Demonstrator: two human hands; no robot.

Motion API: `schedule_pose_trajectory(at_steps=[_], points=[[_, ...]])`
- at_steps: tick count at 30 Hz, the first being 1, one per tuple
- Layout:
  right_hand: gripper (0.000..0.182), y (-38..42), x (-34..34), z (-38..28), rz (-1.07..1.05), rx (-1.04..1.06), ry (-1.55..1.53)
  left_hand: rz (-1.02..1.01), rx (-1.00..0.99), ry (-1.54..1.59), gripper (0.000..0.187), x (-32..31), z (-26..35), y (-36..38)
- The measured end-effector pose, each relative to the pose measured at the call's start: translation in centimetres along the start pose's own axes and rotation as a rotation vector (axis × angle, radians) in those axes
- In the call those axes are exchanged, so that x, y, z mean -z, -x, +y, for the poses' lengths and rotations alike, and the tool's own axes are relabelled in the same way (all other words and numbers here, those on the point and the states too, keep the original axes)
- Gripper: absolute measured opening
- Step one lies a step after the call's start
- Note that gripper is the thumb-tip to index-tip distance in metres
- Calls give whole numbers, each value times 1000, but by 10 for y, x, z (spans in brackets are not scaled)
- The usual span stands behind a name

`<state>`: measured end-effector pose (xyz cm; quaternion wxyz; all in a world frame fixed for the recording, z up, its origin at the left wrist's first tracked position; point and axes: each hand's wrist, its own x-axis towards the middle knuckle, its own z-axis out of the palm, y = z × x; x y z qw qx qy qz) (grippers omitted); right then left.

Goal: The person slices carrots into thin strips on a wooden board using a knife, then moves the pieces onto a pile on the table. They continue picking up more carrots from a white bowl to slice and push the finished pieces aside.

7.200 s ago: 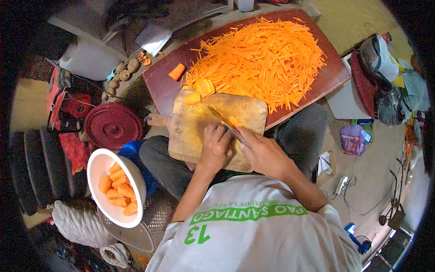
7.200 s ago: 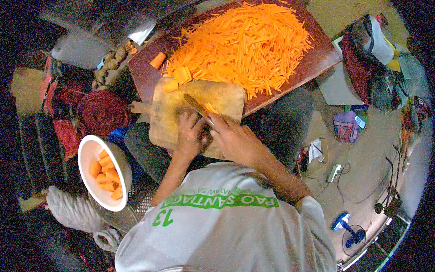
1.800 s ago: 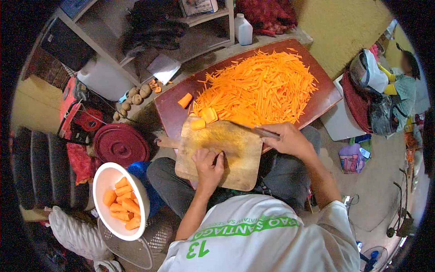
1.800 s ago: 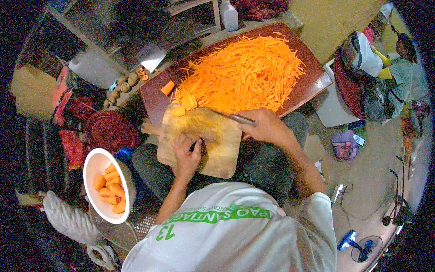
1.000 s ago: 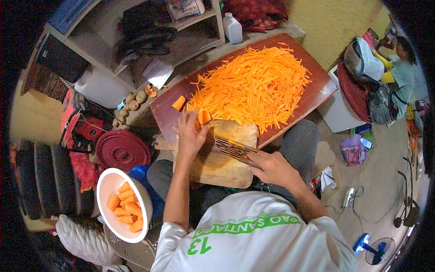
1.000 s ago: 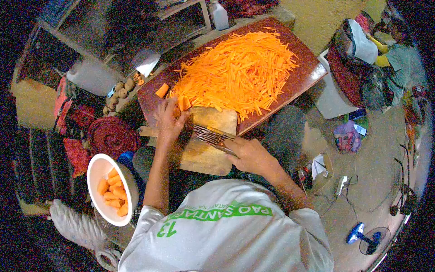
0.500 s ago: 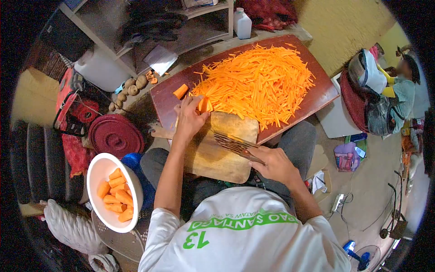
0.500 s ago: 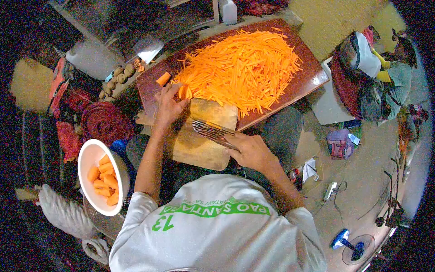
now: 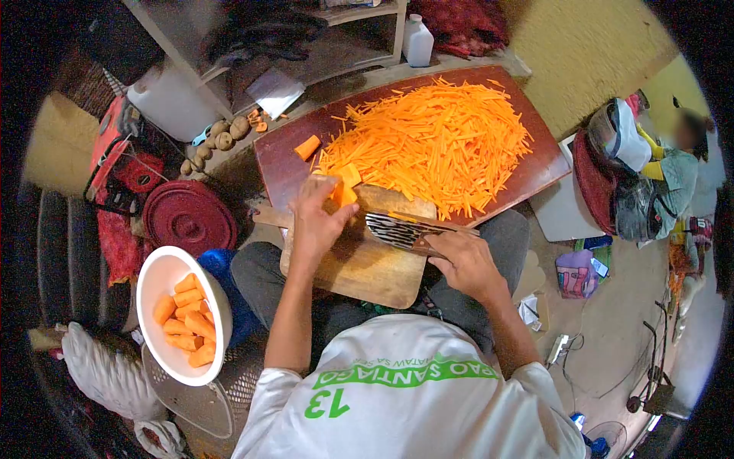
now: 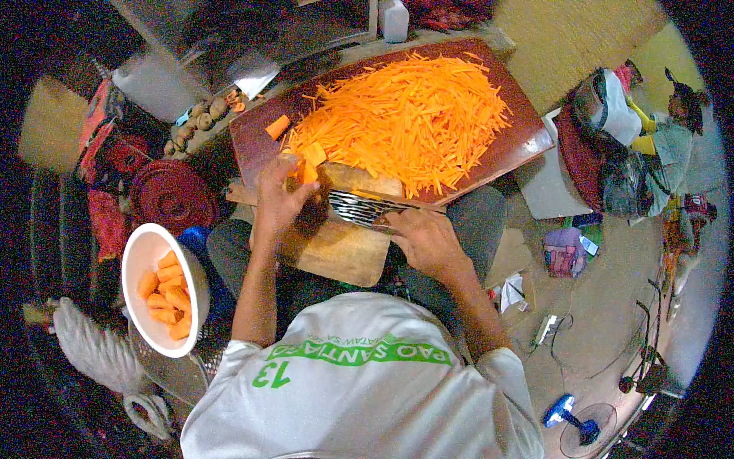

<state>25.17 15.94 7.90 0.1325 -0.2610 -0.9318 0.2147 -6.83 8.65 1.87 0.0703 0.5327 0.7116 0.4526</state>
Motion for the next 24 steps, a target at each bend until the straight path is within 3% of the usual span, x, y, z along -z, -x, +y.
schedule_pose_trajectory(at_steps=[5,8,13,17,22,24], points=[[43,-3,-8,12,87,-46,32,-72,100,-15,56,-2,7,58],[44,-4,-10,12,116,-20,79,-112,32,-68,50,-2,32,67],[45,-4,-13,5,66,21,175,20,-195,-87,42,-17,65,35],[39,2,-21,3,87,87,211,-145,-276,-208,47,-42,55,-1],[36,9,-20,-1,114,82,228,-110,-399,-355,53,-58,38,-30],[35,10,-22,-1,141,82,230,-160,-361,-236,58,-54,43,-27]])
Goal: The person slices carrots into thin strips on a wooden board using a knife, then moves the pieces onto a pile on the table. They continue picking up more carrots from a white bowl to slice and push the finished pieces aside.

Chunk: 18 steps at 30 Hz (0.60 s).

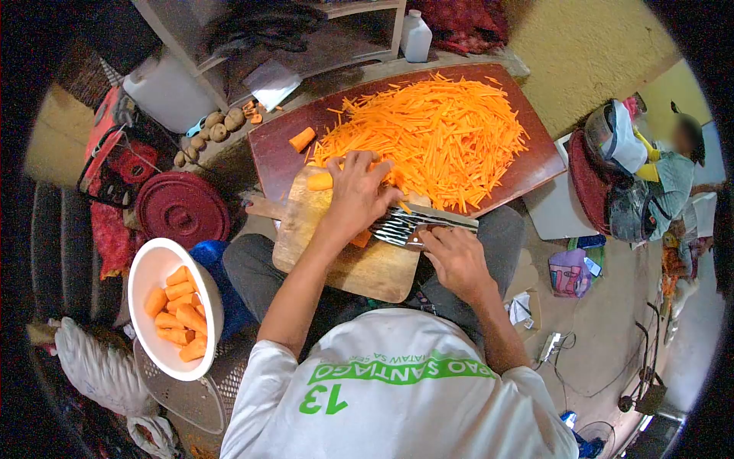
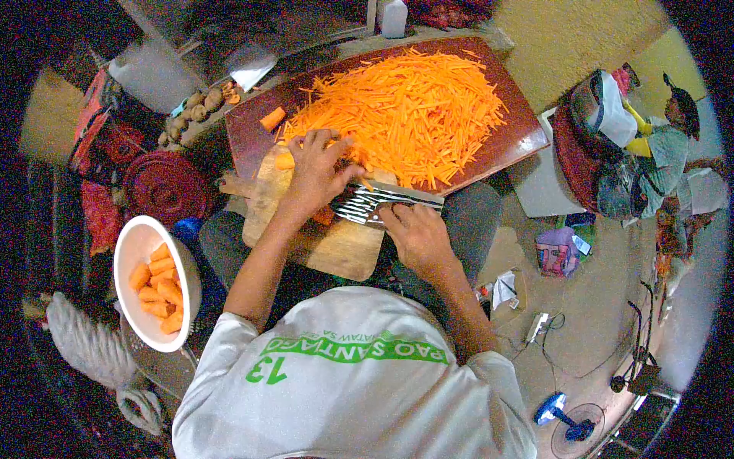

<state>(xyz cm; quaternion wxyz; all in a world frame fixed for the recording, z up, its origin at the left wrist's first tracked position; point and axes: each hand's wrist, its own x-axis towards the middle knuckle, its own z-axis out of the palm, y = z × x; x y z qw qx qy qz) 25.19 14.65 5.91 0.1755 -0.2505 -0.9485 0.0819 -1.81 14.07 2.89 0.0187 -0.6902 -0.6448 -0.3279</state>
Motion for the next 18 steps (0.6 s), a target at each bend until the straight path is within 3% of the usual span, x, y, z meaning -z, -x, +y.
schedule_pose_trajectory(at_steps=[3,5,9,13,15,18], points=[[50,-1,0,2,-8,-10,-1,-91,26,65,65,-3,6,8],[49,-3,0,3,-45,-9,11,-147,40,48,65,-7,7,13],[33,-9,0,0,-23,19,39,-99,25,-22,65,-12,-1,-1],[37,-12,3,-2,-16,18,35,-57,1,-178,55,-18,-4,-16],[46,-8,-1,-1,-10,-8,-3,13,1,-158,52,-18,-7,-14],[45,-3,4,-1,-106,-111,-66,79,37,-91,48,-12,-12,-1]])
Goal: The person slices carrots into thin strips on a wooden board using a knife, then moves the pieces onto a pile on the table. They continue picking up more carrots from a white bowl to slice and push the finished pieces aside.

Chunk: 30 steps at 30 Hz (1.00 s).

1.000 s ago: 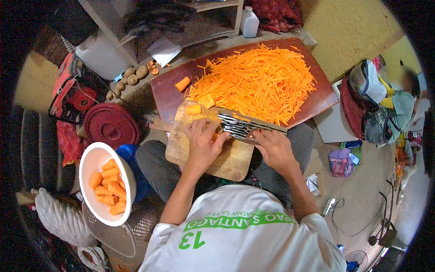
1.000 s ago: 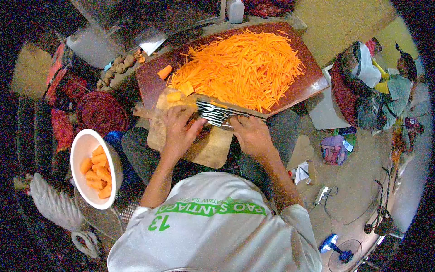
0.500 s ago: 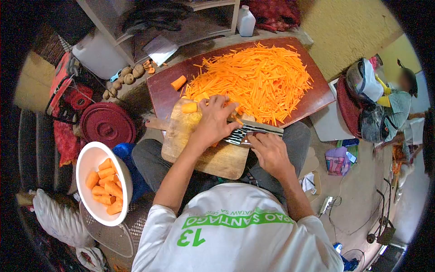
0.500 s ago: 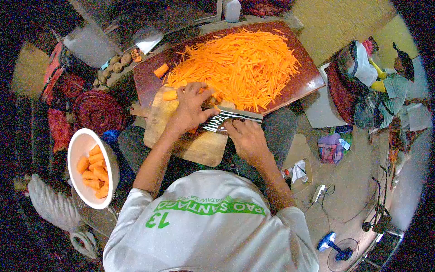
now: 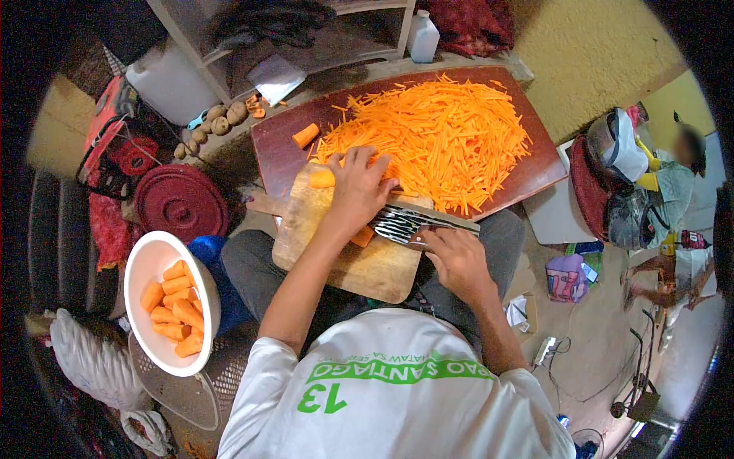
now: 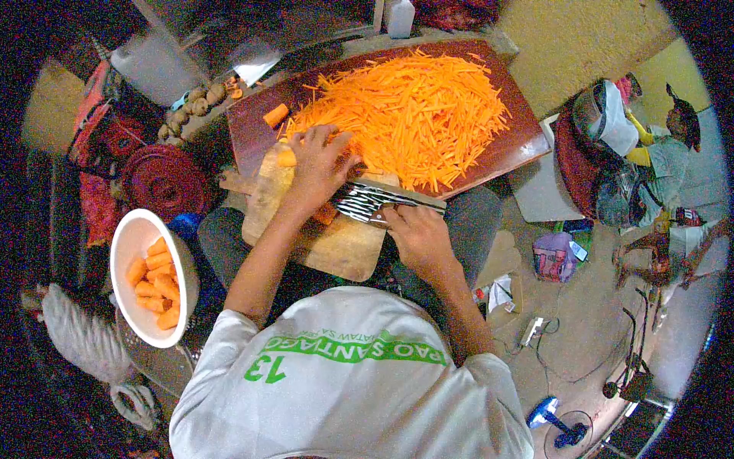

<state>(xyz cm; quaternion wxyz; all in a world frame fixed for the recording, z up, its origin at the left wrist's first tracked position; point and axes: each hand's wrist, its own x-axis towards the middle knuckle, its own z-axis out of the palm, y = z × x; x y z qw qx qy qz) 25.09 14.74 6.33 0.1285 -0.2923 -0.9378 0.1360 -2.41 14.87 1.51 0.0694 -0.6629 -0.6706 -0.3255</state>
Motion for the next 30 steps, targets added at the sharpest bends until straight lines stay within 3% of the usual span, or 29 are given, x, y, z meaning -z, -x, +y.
schedule_pose_trajectory(at_steps=[3,5,6,8,14,17,21,25,30], points=[[42,13,-2,7,118,-30,-136,-54,162,77,48,25,3,30],[41,18,3,0,65,-188,-278,-131,327,194,49,39,7,55],[41,20,5,-2,36,-268,-349,-133,339,216,48,45,11,67],[43,24,-3,2,72,-236,-407,-134,366,258,45,55,18,87],[51,8,13,-25,-135,-419,-746,-115,193,237,43,43,24,105],[51,9,6,-26,-184,-395,-704,-158,169,285,37,37,34,103],[50,13,5,-27,-137,-200,-591,-162,145,317,31,31,43,101],[49,14,15,-35,-198,-290,-645,-141,82,296,28,29,42,105],[51,27,11,-37,-196,-256,-644,-200,77,205,44,38,45,107]])
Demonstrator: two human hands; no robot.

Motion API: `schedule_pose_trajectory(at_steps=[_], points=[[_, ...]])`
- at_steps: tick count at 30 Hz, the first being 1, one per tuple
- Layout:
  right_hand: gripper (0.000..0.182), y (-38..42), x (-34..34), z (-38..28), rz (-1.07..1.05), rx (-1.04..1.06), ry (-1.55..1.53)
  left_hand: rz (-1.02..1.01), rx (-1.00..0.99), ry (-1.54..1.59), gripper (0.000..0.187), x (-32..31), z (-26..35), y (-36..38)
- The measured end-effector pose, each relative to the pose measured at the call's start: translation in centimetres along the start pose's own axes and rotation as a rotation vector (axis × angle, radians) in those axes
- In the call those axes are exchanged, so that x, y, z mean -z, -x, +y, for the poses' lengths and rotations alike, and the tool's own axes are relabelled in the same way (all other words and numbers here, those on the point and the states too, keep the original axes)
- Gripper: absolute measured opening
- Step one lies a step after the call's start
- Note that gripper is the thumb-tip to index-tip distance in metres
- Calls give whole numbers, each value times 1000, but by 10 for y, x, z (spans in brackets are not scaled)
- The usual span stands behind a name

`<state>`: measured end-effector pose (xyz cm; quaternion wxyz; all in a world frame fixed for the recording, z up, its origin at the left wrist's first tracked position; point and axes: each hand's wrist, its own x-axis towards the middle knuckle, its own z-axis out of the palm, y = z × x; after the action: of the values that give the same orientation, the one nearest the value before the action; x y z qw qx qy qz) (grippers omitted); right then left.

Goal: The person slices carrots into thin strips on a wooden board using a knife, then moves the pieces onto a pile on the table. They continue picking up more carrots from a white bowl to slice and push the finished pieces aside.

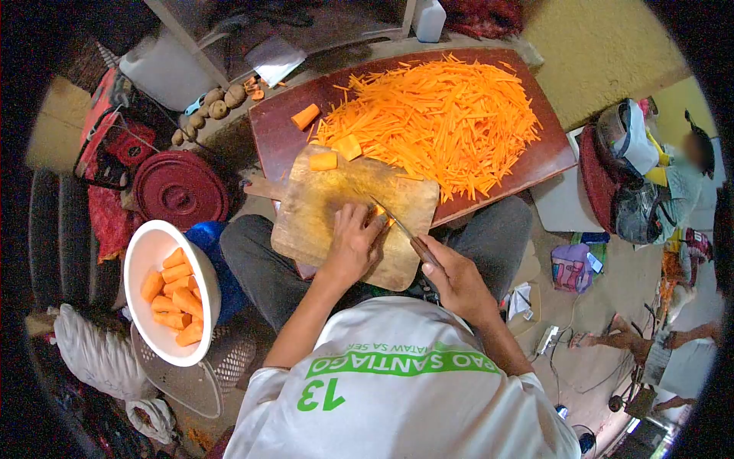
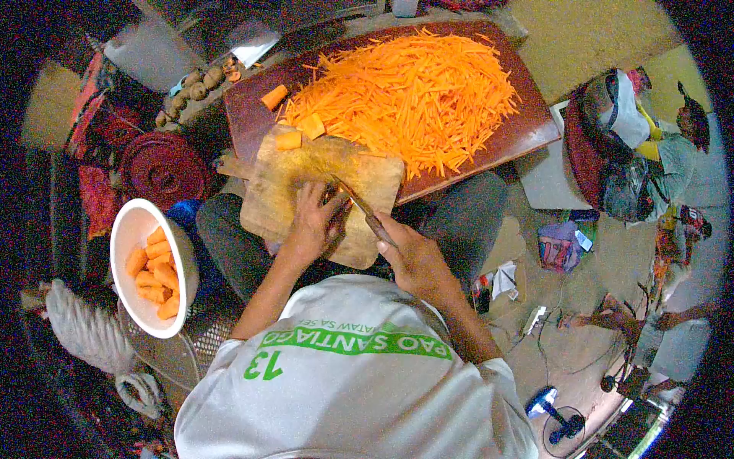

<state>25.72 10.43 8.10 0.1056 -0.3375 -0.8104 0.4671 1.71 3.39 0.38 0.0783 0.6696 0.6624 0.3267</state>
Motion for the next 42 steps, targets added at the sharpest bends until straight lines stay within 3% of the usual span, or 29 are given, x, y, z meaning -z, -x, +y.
schedule_pose_trajectory(at_steps=[4,9,18,24,27,33,36,39,42], points=[[54,10,3,-12,-34,-57,44,-2,-16,-13,59,-5,-4,1],[53,13,1,-21,-110,-156,95,0,-40,-13,59,-9,-6,3],[50,-23,-2,-10,-81,-34,109,-26,-48,-34,62,-2,-3,4],[49,-19,-15,-9,-72,-101,124,-8,-48,-23,61,-8,-7,6],[49,-42,-17,-4,-25,42,146,-19,-35,-23,60,-10,-6,8],[46,-15,-7,-19,-107,-91,126,24,-48,-12,60,-9,-7,8],[45,-30,-21,-18,-60,-95,114,-8,-46,-24,61,-10,-8,9],[45,-47,-25,-9,16,82,90,-21,-59,-27,62,-6,-4,8],[46,-36,-11,-22,-95,-35,88,-12,-59,-16,62,0,-5,9]])
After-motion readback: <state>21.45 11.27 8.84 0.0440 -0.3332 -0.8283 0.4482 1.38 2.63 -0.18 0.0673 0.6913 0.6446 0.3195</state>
